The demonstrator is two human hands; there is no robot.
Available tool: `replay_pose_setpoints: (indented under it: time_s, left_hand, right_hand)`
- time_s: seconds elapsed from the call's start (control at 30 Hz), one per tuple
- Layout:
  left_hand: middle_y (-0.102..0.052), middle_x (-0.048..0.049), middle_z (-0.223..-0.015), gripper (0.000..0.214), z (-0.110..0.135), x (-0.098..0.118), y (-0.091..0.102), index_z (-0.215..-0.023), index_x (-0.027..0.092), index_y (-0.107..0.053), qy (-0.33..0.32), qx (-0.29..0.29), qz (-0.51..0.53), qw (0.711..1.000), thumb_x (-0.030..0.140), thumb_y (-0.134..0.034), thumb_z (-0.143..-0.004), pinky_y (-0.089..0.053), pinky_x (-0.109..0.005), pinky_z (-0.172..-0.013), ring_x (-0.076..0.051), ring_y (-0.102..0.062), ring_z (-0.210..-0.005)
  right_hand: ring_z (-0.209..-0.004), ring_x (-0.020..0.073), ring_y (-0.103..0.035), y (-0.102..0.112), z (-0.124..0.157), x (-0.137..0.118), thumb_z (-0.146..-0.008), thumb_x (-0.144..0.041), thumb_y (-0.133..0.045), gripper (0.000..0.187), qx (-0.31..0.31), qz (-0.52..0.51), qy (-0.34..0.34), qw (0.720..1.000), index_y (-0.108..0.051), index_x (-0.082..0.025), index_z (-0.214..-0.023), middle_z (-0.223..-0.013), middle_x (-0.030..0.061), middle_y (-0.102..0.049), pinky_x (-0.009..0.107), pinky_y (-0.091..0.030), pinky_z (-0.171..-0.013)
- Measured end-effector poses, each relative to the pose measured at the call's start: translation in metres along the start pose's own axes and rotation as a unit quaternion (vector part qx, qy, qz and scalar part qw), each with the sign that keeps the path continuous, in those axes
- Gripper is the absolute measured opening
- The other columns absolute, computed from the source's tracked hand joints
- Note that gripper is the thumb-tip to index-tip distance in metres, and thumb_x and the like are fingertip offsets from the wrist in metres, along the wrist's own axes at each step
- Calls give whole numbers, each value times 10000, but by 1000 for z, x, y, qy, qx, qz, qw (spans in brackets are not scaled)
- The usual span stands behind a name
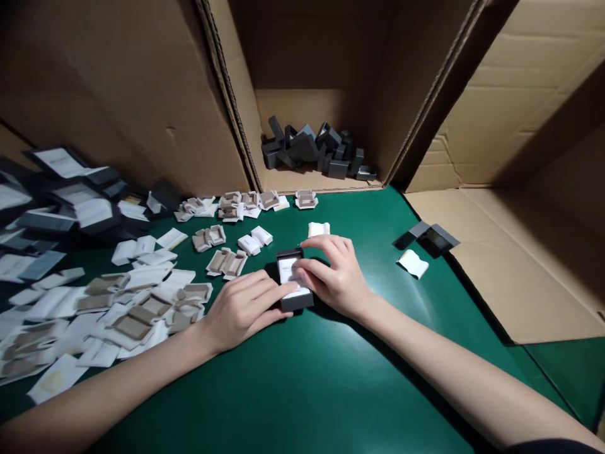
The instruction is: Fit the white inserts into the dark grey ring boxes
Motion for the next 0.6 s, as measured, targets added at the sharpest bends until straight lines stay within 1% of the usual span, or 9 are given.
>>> replay_pose_setpoints:
  time_s: [0.1, 0.2, 0.27, 0.37, 0.4, 0.43, 0.47, 0.53, 0.6]
  left_hand:
    - [-591, -76, -923, 478, 1, -8, 0, -1186, 162, -431, 64, 28, 70, 995, 427, -618, -835, -504, -328, -650, -210, -582, -811]
    - [-478, -158, -1195, 801, 4, -18, -2, -1300, 190, -291, 166, 63, 159, 971, 539, -705, -710, -530, -401, -763, -274, -544, -1043]
    - [-374, -194, -1340, 986, 6, -21, -6, -1387, 215, -160, 218, 29, 213, 952, 533, -748, -661, -508, -465, -872, -312, -486, -1169]
    - [-369, -196, -1386, 1046, 7, -19, -11, -1441, 225, -39, 256, -48, 259, 930, 430, -747, -698, -455, -510, -973, -327, -454, -1242]
    - [-375, -193, -1390, 1031, 7, -19, -10, -1446, 224, -33, 262, -54, 262, 927, 391, -737, -712, -444, -512, -992, -327, -444, -1258]
    - [-366, -191, -1403, 1011, 7, -19, -8, -1448, 223, -37, 267, -49, 260, 927, 353, -728, -721, -434, -509, -1009, -326, -429, -1276]
    - [-350, -190, -1418, 991, 5, -19, -4, -1448, 218, -44, 269, -35, 249, 930, 316, -717, -727, -427, -504, -1022, -323, -419, -1287]
    - [-331, -181, -1439, 930, 0, -20, 5, -1446, 203, -71, 255, -9, 210, 944, 243, -681, -745, -417, -488, -1041, -306, -408, -1299]
    - [-327, -164, -1453, 836, -9, -17, 16, -1442, 184, -122, 194, -2, 150, 969, 153, -618, -770, -394, -477, -1067, -285, -375, -1324]
  right_hand:
    - [-950, 206, -583, -6, 0, 3, -856, -215, -582, 105, -36, -66, -7, 997, -637, -225, -945, -1039, 85, -614, 367, -457, -766]
    - [-927, 183, -596, -7, -2, 5, -861, -222, -579, 80, -63, -171, -42, 982, -613, -207, -932, -1010, 88, -598, 336, -498, -774]
    - [-930, 182, -598, -6, -3, 6, -851, -218, -590, 49, -58, -217, -68, 972, -601, -203, -896, -1001, 86, -596, 337, -504, -795]
    - [-946, 194, -591, -6, -2, 9, -844, -236, -596, 32, -22, -291, -153, 944, -595, -209, -863, -982, 76, -606, 357, -498, -821]
    - [-943, 192, -592, -8, -1, 11, -845, -257, -596, 53, -6, -338, -200, 920, -595, -215, -879, -997, 72, -608, 356, -500, -818]
    - [-938, 188, -596, -11, 1, 12, -846, -284, -598, 89, 10, -397, -254, 882, -594, -222, -909, -1022, 67, -610, 350, -504, -814]
    - [-935, 183, -605, -16, 3, 13, -847, -317, -598, 133, 25, -462, -309, 831, -592, -229, -947, -1049, 63, -612, 345, -508, -816]
    - [-946, 181, -623, -29, 7, 9, -859, -401, -569, 234, 35, -589, -402, 700, -590, -232, -1019, -1086, 61, -626, 348, -505, -852]
    - [-976, 186, -629, -40, 9, 0, -875, -484, -504, 327, 24, -683, -461, 566, -597, -219, -1042, -1059, 66, -654, 367, -484, -910]
Point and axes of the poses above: each hand's wrist, its own z-axis away from the middle knuckle, its own y-axis out of the back of the hand, x = y × z, the point moved 4 cm from there along -z, towards the middle knuckle
